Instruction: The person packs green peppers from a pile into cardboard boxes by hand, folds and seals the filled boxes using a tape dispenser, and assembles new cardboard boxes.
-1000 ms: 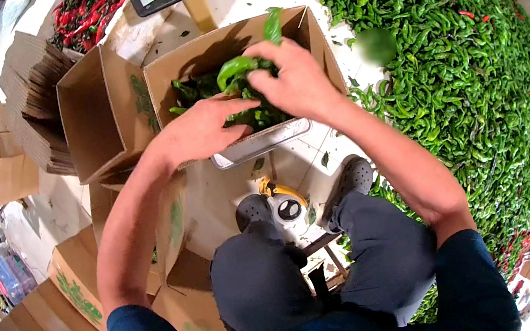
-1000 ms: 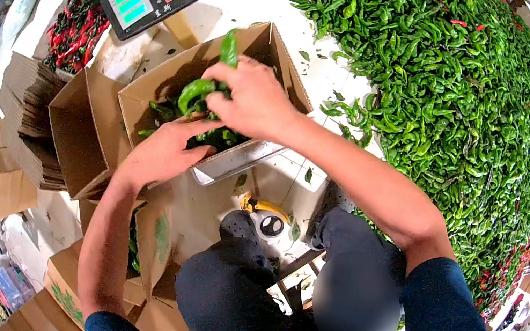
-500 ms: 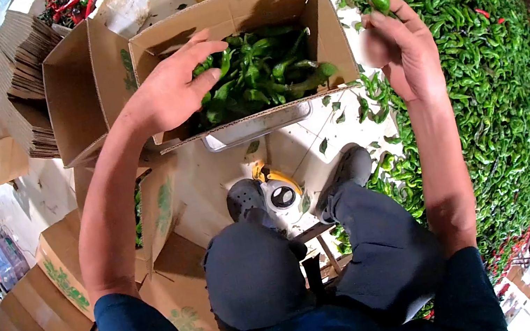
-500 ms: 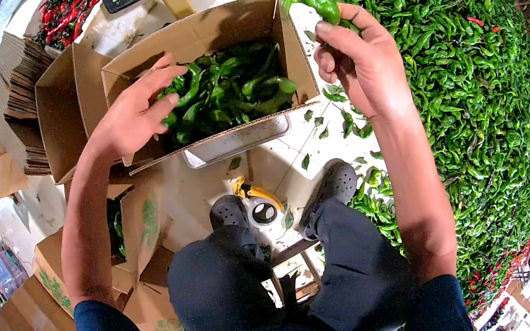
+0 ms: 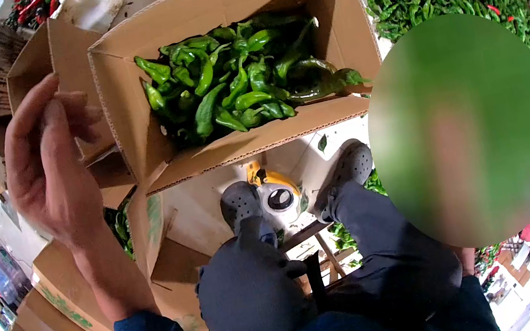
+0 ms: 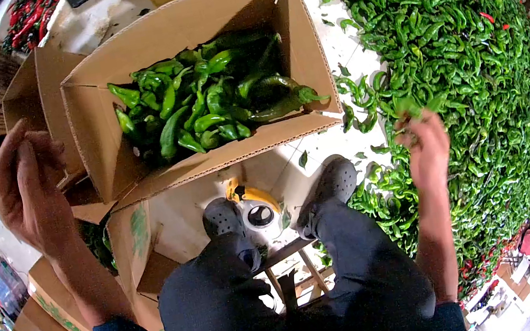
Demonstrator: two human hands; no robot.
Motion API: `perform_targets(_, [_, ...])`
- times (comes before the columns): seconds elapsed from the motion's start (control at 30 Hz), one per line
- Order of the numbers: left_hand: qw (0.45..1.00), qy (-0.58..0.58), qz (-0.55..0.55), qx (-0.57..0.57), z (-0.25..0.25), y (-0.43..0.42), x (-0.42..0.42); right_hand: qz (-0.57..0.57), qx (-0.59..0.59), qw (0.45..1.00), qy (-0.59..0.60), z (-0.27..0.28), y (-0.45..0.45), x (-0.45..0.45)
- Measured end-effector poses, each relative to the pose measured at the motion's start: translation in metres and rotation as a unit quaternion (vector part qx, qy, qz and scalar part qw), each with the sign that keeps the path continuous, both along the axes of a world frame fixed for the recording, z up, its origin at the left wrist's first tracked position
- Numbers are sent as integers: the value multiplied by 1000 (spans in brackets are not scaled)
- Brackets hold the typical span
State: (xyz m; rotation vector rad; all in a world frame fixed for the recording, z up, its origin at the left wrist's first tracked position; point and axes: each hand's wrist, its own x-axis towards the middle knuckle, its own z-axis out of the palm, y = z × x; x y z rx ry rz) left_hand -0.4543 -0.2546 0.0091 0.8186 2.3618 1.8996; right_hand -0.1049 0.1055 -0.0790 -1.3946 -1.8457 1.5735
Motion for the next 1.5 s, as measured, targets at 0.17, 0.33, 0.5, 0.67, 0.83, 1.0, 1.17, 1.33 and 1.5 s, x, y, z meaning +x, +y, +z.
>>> perform_targets(0.17, [996,71,-28,-48,4,27,13,47,-23,974,-221,-79,-54,145])
perform_targets(0.33, [940,73,-243,-228,18,80,18,-116,-62,943,-307,-89,-144,263])
perform_targets(0.5, [815,41,-482,-319,-59,176,51,-268,-54,930,-245,-145,-270,500])
perform_targets(0.67, [783,-178,-465,-373,-162,203,-5,-328,27,831,-448,-97,-420,622])
perform_targets(0.83, [733,109,-371,-560,-128,210,1,-582,-126,654,-468,3,-526,664])
perform_targets(1.0, [715,148,-334,-596,-86,208,10,-201,-160,543,-799,-10,-730,841])
perform_targets(1.17, [853,256,-308,-334,-67,202,-47,-445,-146,485,-739,-4,-636,743])
perform_targets(1.33, [754,161,-475,-424,5,205,243,-444,-262,843,-153,-64,-410,552])
perform_targets(1.5, [554,-28,-696,-455,-149,241,369,-337,-589,727,104,-150,-315,364])
